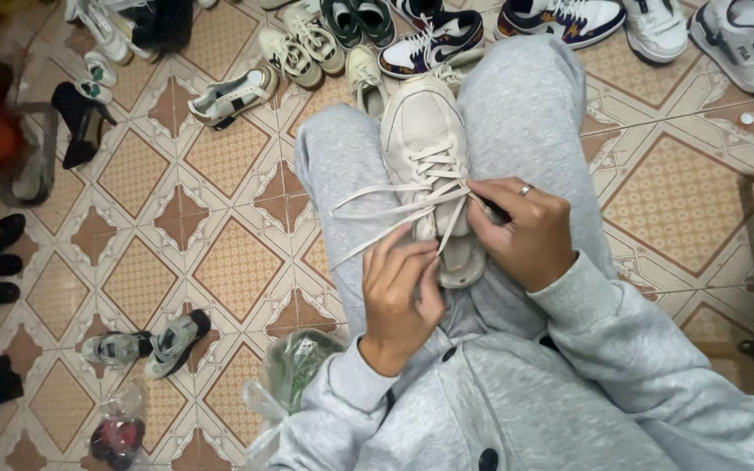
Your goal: Lacing a white sneaker while sitting on the floor surrounded by other shoes
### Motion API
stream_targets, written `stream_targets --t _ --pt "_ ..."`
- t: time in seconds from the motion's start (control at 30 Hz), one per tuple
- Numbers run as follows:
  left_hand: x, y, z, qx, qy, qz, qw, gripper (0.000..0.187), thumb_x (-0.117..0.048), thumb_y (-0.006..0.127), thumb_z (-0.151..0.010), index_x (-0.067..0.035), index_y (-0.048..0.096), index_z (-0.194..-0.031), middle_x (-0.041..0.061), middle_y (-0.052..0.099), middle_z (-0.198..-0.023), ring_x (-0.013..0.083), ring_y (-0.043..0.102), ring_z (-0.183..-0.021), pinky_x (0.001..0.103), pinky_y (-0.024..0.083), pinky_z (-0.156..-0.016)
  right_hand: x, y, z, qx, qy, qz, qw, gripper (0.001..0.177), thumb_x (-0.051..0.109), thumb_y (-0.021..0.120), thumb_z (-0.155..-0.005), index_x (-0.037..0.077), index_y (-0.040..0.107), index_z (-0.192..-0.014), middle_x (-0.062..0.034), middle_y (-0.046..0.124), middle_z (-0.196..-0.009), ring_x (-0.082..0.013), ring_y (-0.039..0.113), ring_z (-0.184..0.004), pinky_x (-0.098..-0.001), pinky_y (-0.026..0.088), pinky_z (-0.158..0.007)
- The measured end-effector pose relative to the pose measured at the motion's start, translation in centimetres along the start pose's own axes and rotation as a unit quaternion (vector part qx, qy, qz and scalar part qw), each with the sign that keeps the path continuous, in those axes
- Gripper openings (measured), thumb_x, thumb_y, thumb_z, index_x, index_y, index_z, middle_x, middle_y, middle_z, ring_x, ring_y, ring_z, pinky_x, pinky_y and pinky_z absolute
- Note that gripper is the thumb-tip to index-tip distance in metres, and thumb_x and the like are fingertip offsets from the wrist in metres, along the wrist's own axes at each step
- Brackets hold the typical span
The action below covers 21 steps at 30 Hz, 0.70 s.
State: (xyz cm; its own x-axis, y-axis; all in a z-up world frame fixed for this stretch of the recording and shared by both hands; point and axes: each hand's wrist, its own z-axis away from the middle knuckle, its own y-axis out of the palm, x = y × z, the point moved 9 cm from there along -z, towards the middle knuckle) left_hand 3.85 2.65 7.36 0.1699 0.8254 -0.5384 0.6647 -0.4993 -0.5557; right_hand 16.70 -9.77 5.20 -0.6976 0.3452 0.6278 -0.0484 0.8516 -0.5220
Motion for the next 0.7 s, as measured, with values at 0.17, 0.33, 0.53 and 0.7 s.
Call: stream_targets --t 0.17,0.33,0.53,0.7 --pt "-2.3 -4.7 1.2 0.083 -0.092 0.037 0.992 0.014 0.009 0.068 -0.078 0.004 0.073 -0.091 0.011 0.074 -0.102 0.0208 0.069 -0.078 0.028 0.056 -0.071 0.9 -0.8 -0.3 0.008 0.013 0.020 1.000 0.025 0.002 0.079 -0.082 0.000 0.082 -0.107 -0.0099 0.076 -0.085 -0.0187 0.057 -0.053 -0.0306 0.045 -0.052" --pt "-1.8 -10.7 4.1 0.108 -0.128 -0.028 0.985 0.015 0.007 0.070 -0.073 0.002 0.074 -0.087 0.009 0.077 -0.095 0.0156 0.070 -0.067 0.023 0.058 -0.059 0.7 -1.1 -0.2 0.005 0.006 0.030 1.000 0.023 0.004 0.079 -0.083 0.000 0.082 -0.105 -0.0104 0.075 -0.078 -0.0198 0.057 -0.050 -0.0317 0.044 -0.049" --pt "0.8 -19.8 6.4 0.126 -0.142 -0.154 0.970 0.015 0.005 0.073 -0.069 -0.005 0.077 -0.079 0.008 0.082 -0.088 0.0133 0.077 -0.068 0.020 0.066 -0.062 0.3 -1.5 -0.1 -0.036 0.001 0.048 0.998 0.021 0.006 0.078 -0.082 0.003 0.083 -0.102 -0.0083 0.077 -0.080 -0.0205 0.061 -0.053 -0.0318 0.047 -0.052" --pt "2.0 -28.7 7.5 0.068 -0.166 -0.275 0.945 0.014 0.005 0.077 -0.068 -0.009 0.077 -0.068 0.003 0.081 -0.084 0.0103 0.078 -0.074 0.022 0.063 -0.077 -0.8 -1.3 0.2 -0.040 0.013 0.066 0.997 0.019 0.009 0.077 -0.082 0.005 0.083 -0.100 -0.0059 0.077 -0.082 -0.0210 0.064 -0.056 -0.0326 0.048 -0.053"
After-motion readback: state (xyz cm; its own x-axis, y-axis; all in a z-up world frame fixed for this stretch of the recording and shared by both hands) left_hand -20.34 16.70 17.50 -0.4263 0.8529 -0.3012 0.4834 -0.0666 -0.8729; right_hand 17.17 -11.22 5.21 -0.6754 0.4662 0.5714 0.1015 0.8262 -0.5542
